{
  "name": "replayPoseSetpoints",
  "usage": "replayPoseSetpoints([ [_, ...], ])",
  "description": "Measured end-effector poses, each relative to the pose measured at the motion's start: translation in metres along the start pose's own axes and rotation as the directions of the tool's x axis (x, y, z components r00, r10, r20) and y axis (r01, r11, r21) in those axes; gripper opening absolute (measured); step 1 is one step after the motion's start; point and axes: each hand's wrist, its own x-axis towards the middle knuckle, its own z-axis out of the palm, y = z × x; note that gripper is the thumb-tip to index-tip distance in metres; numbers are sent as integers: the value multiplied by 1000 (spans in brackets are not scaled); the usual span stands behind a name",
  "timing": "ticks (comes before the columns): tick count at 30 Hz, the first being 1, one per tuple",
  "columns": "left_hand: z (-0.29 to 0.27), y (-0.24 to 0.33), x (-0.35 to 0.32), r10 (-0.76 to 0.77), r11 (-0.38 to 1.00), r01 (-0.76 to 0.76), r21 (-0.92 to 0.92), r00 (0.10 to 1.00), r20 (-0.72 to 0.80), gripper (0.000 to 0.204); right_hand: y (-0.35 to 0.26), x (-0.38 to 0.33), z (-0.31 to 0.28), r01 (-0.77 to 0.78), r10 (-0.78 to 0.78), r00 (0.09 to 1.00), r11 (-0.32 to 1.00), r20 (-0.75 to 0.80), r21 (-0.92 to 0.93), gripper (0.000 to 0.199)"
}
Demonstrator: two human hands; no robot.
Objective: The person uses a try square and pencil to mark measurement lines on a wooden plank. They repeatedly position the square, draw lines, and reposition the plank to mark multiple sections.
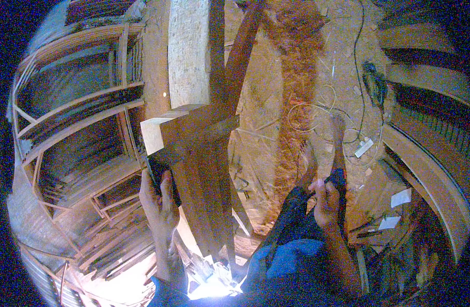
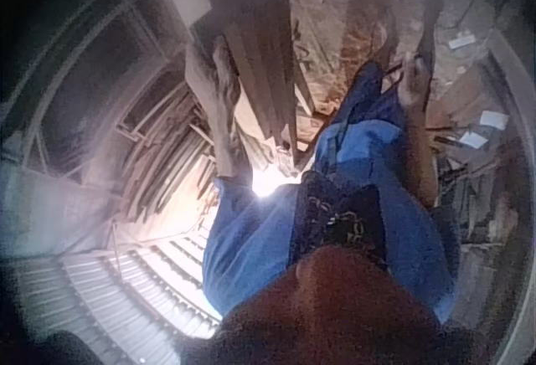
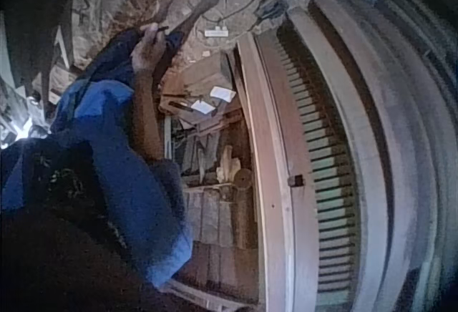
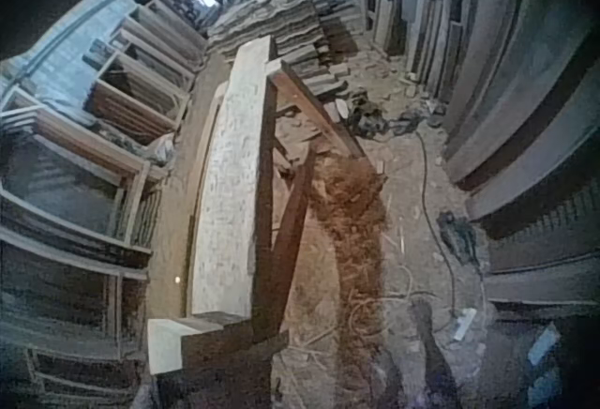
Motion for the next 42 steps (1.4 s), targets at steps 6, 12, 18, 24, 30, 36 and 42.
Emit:
replayPoseSetpoints([
  [6, 5, -2, 3, 44, 999, -44, -16, 999, -22, 16, -21, 17, 0, 15, -16, 1000, 1000, -7, -28, 39],
  [12, 5, -3, 3, 61, 998, -61, 16, 998, -20, 18, -93, 52, 43, 140, -145, 989, 886, -24, 442, 33],
  [18, 5, -2, 3, 28, 1000, -28, 11, 1000, -13, 18, -161, 56, 103, 251, -406, 912, 660, 55, 708, 26],
  [24, 5, -1, 2, 21, 1000, -21, 2, 1000, -1, 16, -180, 48, 137, 109, -393, 899, 625, 191, 773, 27],
  [30, 4, -2, 2, -3, 1000, 3, 5, 1000, 11, 16, -171, 46, 154, 60, -364, 896, 666, 254, 743, 29],
  [36, 6, -4, 2, 31, 999, -31, -11, 999, 10, 17, -155, 66, 148, 119, -308, 943, 669, 128, 734, 25],
  [42, 7, -5, 2, 29, 999, -29, -33, 1000, -2, 18, -164, 44, 152, 171, -444, 887, 568, 125, 806, 17],
])
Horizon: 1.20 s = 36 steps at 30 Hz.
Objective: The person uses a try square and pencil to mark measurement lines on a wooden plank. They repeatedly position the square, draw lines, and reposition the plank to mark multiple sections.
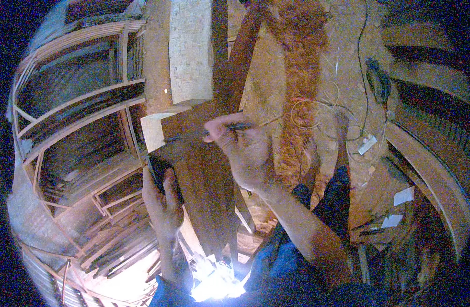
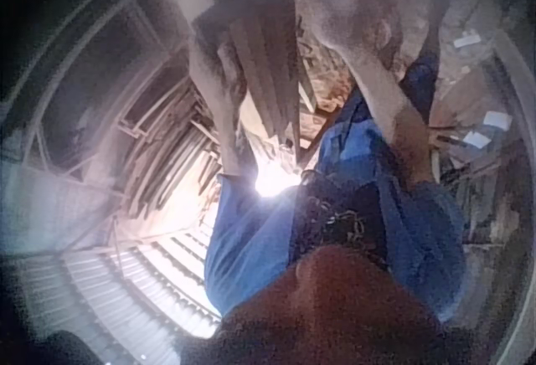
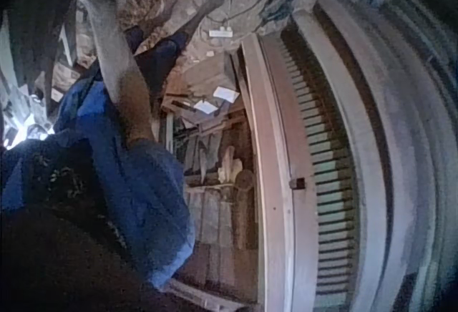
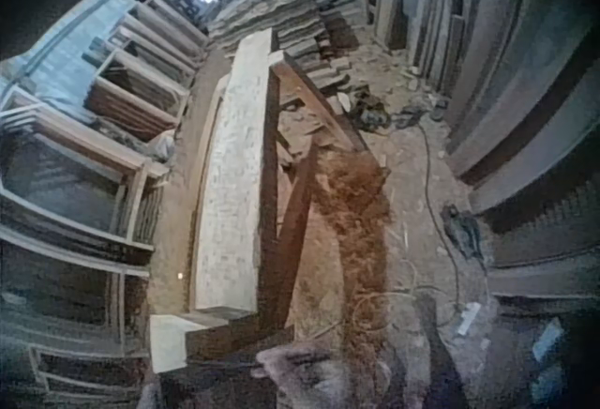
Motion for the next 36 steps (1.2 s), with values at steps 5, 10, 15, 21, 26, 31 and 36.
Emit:
replayPoseSetpoints([
  [5, -2, 0, -1, -25, 1000, 25, 19, 1000, 12, 18, 4, 3, -13, -176, 170, 984, 975, -52, -134, 20],
  [10, 0, 0, -1, 6, 999, -6, 40, 1000, -9, 17, 13, 11, -47, -27, -26, 987, 946, -158, -322, 23],
  [15, -1, 0, -2, 8, 1000, -8, -19, 1000, 1, 14, 11, -2, -74, -102, 33, 960, 966, -279, -238, 26],
  [21, -2, -2, -7, -16, 999, 15, -40, 1000, -17, 14, 12, -20, -98, -144, 28, 936, 940, -352, -309, 27],
  [26, -4, -5, -10, -15, 1000, 15, -18, 1000, 6, 15, 13, -24, -102, -130, 24, 931, 954, -365, -270, 27],
  [31, -5, -3, -10, -39, 999, 40, -19, 999, 14, 16, 11, -24, -102, -130, 33, 928, 962, -371, -239, 27],
  [36, -4, 0, -9, -45, 999, 45, -11, 999, 5, 16, 14, -22, -102, -110, 19, 925, 970, -380, -219, 26],
])
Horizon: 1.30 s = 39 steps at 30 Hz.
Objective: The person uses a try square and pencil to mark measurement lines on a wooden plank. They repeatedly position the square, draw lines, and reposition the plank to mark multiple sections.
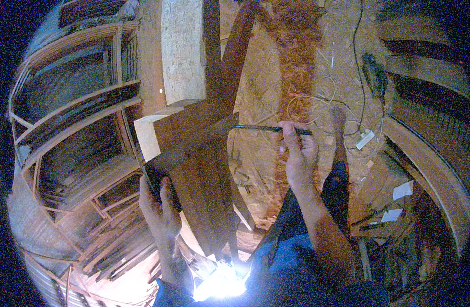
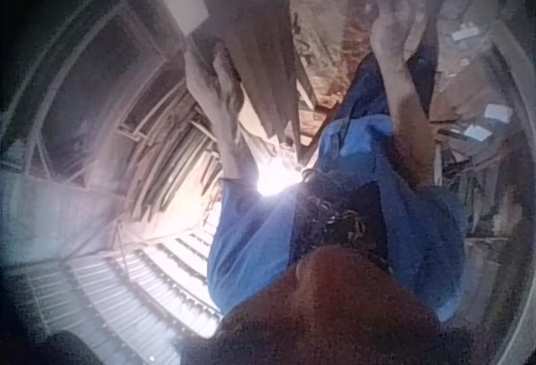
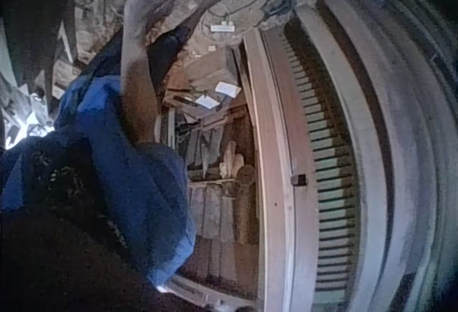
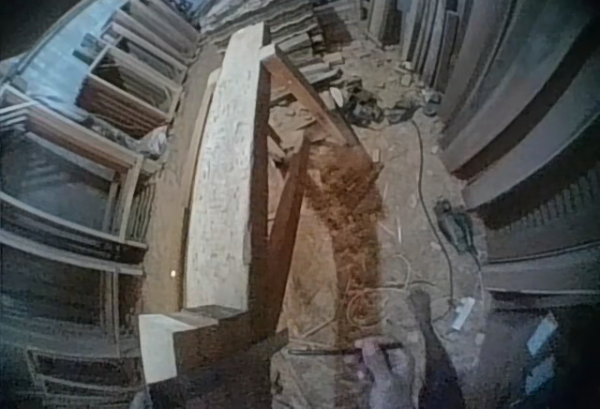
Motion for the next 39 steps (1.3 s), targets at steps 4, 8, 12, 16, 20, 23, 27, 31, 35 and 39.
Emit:
replayPoseSetpoints([
  [4, 0, 1, 1, -13, 999, 13, 37, 1000, -1, 16, 2, 1, -1, 8, -8, 1000, 1000, -1, -13, 25],
  [8, 0, 1, 1, -7, 999, 7, 39, 1000, -7, 15, 3, 1, -3, 23, -23, 1000, 999, 21, -26, 24],
  [12, -2, 1, 0, -32, 998, 31, 51, 999, 17, 15, 4, 0, -4, 13, -12, 1000, 999, 24, -30, 24],
  [16, 0, 0, 1, 15, 999, -15, 37, 1000, -3, 15, 3, 0, -2, 3, -2, 1000, 1000, 22, -5, 25],
  [20, 0, 0, 1, 13, 999, -13, 32, 1000, -4, 15, -2, -2, 3, -28, 28, 999, 1000, 15, 10, 26],
  [23, 0, 0, 1, 3, 1000, -3, 31, 1000, 2, 14, -5, -2, 7, -29, 29, 1000, 999, 7, -16, 26],
  [27, 0, 0, 1, 3, 999, -3, 34, 1000, 9, 14, -13, -1, 16, -40, 41, 999, 994, 9, -100, 27],
  [31, 0, 0, 1, 11, 999, -10, 39, 1000, -3, 14, -26, -6, 41, 21, -16, 994, 998, 109, -52, 27],
  [35, 2, 1, 2, 37, 999, -37, 30, 999, -15, 14, -35, -27, 83, 16, -63, 959, 985, 276, 170, 25],
  [39, 1, 2, 0, -13, 999, 13, 36, 1000, 6, 13, -36, -37, 101, -109, 38, 915, 982, 403, 155, 23],
])
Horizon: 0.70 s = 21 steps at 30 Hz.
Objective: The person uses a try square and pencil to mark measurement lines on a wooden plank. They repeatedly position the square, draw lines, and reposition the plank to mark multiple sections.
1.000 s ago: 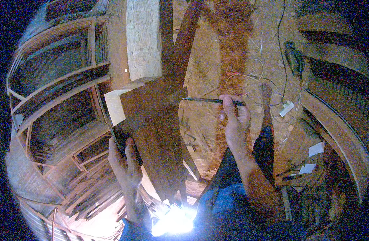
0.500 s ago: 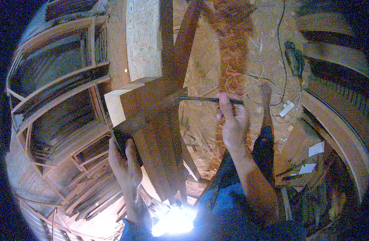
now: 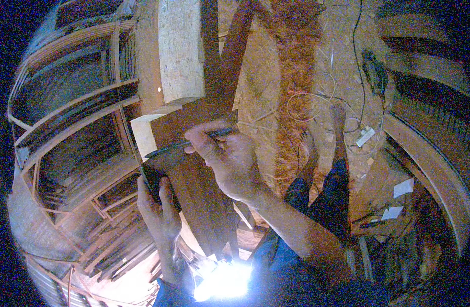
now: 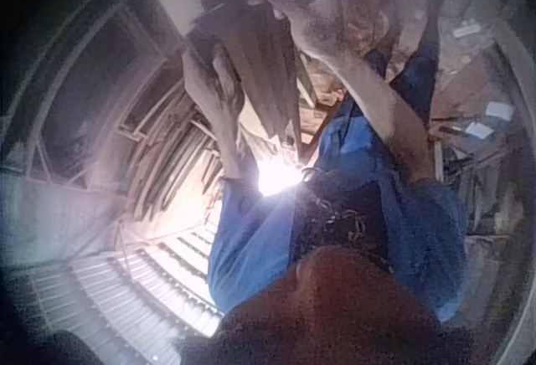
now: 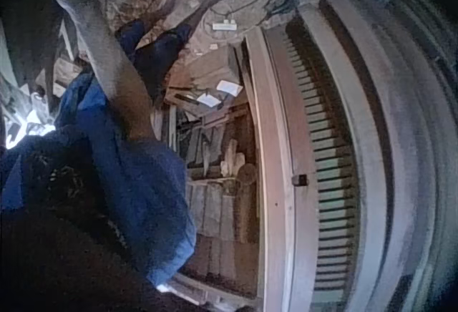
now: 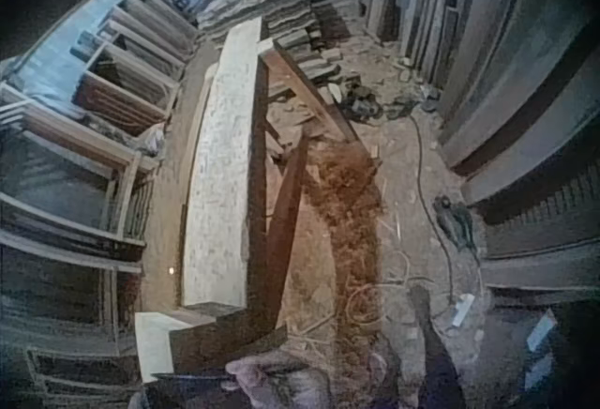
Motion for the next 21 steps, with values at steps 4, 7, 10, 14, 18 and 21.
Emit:
replayPoseSetpoints([
  [4, 2, -4, 2, 72, 997, -72, 8, 997, -26, 11, 1, 18, -13, 31, -37, 996, 996, -77, -84, 24],
  [7, 2, -6, 2, 78, 997, -78, 1, 997, -28, 11, -7, 23, -20, -7, -39, 966, 984, -256, -176, 22],
  [10, 2, -4, 1, 43, 999, -43, 2, 999, -8, 11, -11, 17, -9, 114, -112, 984, 993, -136, 14, 20],
  [14, 5, -4, 2, 80, 996, -82, -44, 996, -47, 11, -2, 7, -1, 53, -54, 998, 996, -24, -67, 20],
  [18, 5, -11, 2, 88, 993, -90, -77, 995, -37, 13, 12, 16, -43, 50, -163, 946, 927, -280, -372, 25],
  [21, -1, -16, -1, 41, 999, -41, -7, 999, 14, 11, 7, 5, -91, -93, -131, 898, 876, -420, -473, 29],
])
